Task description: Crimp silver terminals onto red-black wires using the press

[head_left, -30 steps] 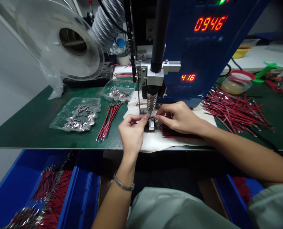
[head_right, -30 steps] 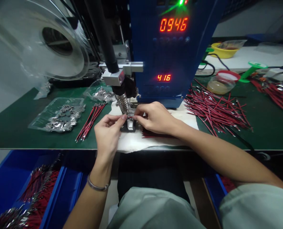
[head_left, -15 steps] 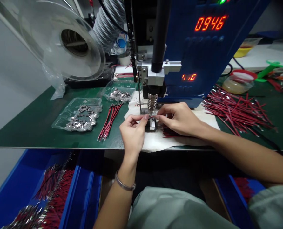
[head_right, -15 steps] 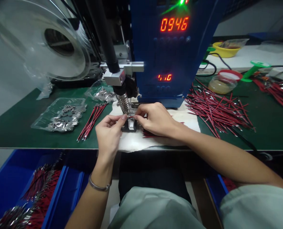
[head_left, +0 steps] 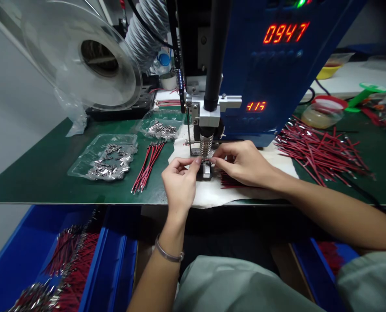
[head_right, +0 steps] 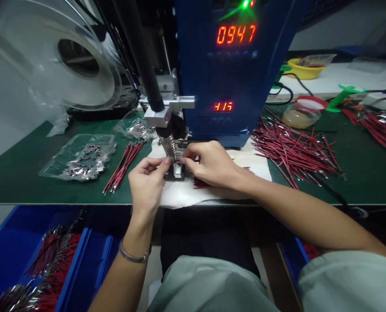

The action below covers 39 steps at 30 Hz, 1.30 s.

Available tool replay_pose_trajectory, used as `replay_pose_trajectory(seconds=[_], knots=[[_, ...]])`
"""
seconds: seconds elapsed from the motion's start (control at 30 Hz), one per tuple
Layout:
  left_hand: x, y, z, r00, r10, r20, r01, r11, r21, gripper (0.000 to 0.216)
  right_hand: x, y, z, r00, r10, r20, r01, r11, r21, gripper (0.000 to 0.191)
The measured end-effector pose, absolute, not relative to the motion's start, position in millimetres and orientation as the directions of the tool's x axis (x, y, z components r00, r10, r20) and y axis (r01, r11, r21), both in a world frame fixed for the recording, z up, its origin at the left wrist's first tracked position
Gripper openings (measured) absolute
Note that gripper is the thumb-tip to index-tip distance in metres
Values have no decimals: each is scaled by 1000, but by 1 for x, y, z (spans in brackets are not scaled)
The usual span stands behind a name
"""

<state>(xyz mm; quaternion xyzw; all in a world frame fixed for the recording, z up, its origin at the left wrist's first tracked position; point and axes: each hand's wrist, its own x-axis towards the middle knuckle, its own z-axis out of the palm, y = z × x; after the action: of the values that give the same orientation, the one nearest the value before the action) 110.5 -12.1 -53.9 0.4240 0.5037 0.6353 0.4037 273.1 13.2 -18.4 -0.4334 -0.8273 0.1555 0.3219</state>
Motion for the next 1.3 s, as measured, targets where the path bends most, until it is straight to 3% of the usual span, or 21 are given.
replay_pose_trajectory(seconds=[1.3], knots=[[111,-14,-53,-321,928,191,7,-199,980,21,274,14,-18,-433,806,403,626,591,-508,14]])
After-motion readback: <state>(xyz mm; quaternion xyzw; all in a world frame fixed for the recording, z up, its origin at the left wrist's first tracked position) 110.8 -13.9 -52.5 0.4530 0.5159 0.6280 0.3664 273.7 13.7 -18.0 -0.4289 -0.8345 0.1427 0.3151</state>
